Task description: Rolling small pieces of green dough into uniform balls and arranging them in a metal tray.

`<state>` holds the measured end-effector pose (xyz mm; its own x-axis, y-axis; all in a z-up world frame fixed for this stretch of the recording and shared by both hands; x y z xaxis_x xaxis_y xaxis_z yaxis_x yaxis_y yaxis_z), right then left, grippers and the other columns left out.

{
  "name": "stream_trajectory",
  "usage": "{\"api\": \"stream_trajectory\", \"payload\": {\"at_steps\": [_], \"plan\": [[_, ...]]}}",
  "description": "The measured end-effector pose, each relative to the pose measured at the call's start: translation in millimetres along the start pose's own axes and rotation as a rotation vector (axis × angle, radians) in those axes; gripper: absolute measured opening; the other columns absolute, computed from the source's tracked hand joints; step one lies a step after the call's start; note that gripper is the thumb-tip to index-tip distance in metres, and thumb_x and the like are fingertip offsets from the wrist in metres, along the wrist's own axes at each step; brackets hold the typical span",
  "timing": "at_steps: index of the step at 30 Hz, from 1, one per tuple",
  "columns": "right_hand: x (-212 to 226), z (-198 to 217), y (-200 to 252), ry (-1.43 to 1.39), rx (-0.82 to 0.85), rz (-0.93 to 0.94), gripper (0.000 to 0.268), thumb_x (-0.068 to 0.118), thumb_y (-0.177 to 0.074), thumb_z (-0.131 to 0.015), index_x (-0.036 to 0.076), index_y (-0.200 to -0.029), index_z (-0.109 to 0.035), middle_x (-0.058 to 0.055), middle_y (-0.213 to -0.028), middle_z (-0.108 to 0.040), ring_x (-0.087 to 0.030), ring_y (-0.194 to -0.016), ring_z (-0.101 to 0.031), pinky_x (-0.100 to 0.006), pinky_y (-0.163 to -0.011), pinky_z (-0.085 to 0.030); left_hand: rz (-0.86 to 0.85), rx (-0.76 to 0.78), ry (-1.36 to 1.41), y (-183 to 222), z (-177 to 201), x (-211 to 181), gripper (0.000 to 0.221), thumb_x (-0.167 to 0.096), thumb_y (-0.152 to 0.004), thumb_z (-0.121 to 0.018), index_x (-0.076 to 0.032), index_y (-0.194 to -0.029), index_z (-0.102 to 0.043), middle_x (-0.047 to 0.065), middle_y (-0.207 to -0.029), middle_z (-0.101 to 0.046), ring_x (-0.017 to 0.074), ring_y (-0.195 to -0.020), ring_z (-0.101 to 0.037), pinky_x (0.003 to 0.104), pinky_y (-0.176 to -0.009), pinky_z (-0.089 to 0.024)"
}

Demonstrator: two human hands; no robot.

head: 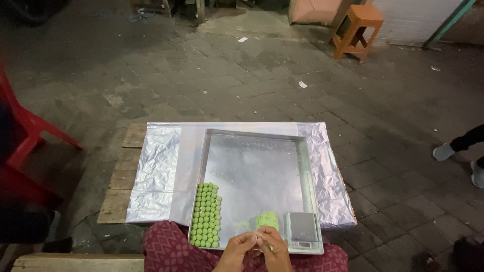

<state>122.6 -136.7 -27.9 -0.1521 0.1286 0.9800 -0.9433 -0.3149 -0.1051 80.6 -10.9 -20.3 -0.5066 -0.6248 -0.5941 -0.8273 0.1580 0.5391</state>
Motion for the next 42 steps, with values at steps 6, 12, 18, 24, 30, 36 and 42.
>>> {"api": "stream_trajectory", "payload": {"at_steps": [6, 12, 18, 24, 30, 36, 42], "plan": [[-11, 9, 9, 0.086, -0.197, -0.024, 0.046, 0.016, -0.088, -0.077, 0.010, -0.133, -0.071, -0.003, -0.123, -0.073, -0.016, -0.107, -0.072, -0.031, -0.099, -0.059, 0.072, -0.074, 0.083, 4, 1, -1, 0.051, -0.006, -0.095, -0.068, 0.004, -0.144, -0.062, 0.022, -0.138, -0.071, 0.0362, -0.122, -0.070, 0.042, -0.106, -0.061], [7, 16, 1, 0.040, -0.165, 0.067, 0.012, 0.003, -0.082, -0.082, 0.007, -0.093, -0.085, -0.006, -0.095, -0.077, -0.016, -0.085, -0.074, -0.028, -0.074, -0.062, 0.053, -0.044, 0.080, -13, 23, 22, 0.058, -0.010, -0.094, -0.070, 0.002, -0.149, -0.056, 0.022, -0.121, -0.077, 0.0328, -0.115, -0.073, 0.043, -0.108, -0.058], [69, -4, 14, 0.561, -0.256, 0.708, 0.019, 0.006, -0.092, -0.070, 0.016, -0.108, -0.075, -0.005, -0.104, -0.072, -0.023, -0.088, -0.065, -0.036, -0.080, -0.052, 0.048, -0.292, 0.208, -31, 38, 47, 0.045, -0.009, -0.097, -0.067, 0.009, -0.138, -0.069, 0.021, -0.137, -0.073, 0.0285, -0.122, -0.068, 0.034, -0.108, -0.049], [108, -13, 6, 0.642, -0.094, 0.765, 0.022, -0.003, -0.094, -0.060, 0.009, -0.110, -0.068, -0.010, -0.107, -0.072, -0.025, -0.087, -0.068, -0.040, -0.076, -0.048, 0.143, -0.047, 0.373, -4, 1, 34, 0.043, -0.036, -0.110, -0.043, 0.000, -0.122, -0.065, 0.016, -0.095, -0.062, 0.0292, -0.080, -0.056, 0.040, -0.075, -0.042], [141, -9, 0, 0.486, -0.089, 0.749, 0.018, 0.005, -0.101, -0.054, 0.008, -0.091, -0.069, -0.002, -0.086, -0.072, -0.018, -0.075, -0.064, -0.033, -0.069, -0.046, -0.132, 0.015, 0.200, 6, 0, 10, 0.042, -0.017, -0.095, -0.064, 0.012, -0.125, -0.071, 0.026, -0.126, -0.074, 0.0342, -0.115, -0.071, 0.044, -0.106, -0.055], [47, 12, -17, 0.233, 0.083, 0.147, 0.024, 0.033, -0.101, -0.060, 0.015, -0.102, -0.075, -0.009, -0.123, -0.067, -0.025, -0.119, -0.064, -0.038, -0.105, -0.045, -0.175, -0.129, 0.018, 7, 3, 2, 0.019, -0.010, -0.092, -0.073, 0.002, -0.106, -0.079, 0.013, -0.102, -0.081, 0.0196, -0.093, -0.073, 0.030, -0.091, -0.056], [90, 7, -19, -0.120, 0.142, -0.001, 0.015, 0.011, -0.098, -0.071, -0.001, -0.099, -0.079, -0.018, -0.121, -0.069, -0.026, -0.110, -0.065, -0.049, -0.096, -0.051, -0.112, 0.044, -0.033, 9, -11, -7, 0.026, -0.014, -0.100, -0.071, 0.001, -0.120, -0.076, 0.016, -0.107, -0.079, 0.0212, -0.095, -0.075, 0.043, -0.090, -0.061]]}}
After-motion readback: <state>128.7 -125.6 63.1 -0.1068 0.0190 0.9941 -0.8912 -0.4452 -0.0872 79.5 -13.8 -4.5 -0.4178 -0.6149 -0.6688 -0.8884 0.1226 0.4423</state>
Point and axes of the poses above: each hand's wrist, its own y-axis away from the middle knuckle, its own z-axis out of the back of the hand, x = y × z, the point moved 9 cm from there along -y, towards the middle knuckle
